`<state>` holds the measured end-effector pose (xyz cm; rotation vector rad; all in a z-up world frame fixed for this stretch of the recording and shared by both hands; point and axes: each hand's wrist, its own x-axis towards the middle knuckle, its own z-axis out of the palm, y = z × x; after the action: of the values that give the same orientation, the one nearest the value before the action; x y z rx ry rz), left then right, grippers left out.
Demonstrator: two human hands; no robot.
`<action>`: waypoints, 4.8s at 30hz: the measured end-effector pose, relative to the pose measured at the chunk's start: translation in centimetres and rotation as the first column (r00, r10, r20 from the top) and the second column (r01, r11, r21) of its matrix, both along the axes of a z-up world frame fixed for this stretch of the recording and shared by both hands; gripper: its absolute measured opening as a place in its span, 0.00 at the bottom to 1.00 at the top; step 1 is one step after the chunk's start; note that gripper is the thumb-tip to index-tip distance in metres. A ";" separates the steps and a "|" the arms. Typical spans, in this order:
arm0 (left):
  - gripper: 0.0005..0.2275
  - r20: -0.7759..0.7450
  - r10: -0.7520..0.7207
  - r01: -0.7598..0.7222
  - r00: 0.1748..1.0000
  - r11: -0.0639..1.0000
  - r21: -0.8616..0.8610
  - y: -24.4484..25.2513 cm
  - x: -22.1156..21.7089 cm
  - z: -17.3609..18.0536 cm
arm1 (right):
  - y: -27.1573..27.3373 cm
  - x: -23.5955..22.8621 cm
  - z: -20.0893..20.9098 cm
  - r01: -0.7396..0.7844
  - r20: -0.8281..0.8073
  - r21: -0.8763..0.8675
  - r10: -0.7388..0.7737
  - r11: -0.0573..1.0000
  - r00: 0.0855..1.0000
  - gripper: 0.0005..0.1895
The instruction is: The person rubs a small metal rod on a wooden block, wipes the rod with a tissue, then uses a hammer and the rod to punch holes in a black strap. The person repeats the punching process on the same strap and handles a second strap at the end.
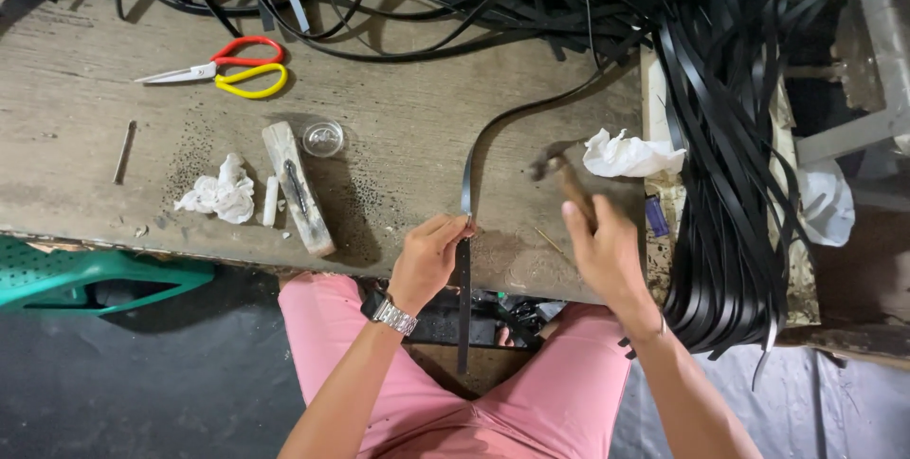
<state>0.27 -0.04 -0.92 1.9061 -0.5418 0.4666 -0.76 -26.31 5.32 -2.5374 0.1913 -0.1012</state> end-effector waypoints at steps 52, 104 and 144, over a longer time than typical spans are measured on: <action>0.09 -0.451 -0.014 -0.212 0.892 0.869 -0.446 0.5 0.4 4.0 | 9.0 -1.6 -2.9 -0.404 0.399 -0.295 0.495 0.866 0.772 0.27; 0.08 0.091 0.048 -0.056 0.995 0.995 0.084 -0.5 0.2 -0.9 | 3.1 -3.1 1.3 -0.146 0.253 -0.080 0.162 0.986 0.954 0.24; 0.06 -0.083 0.069 -0.071 0.994 0.997 -0.025 -0.2 0.1 1.8 | 8.3 -0.2 -3.4 -0.381 0.378 -0.378 0.516 0.844 0.769 0.34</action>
<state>0.34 -0.19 0.83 1.9128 -0.4138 0.4368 -0.94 -18.04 1.89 -2.6654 -0.6801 -0.5793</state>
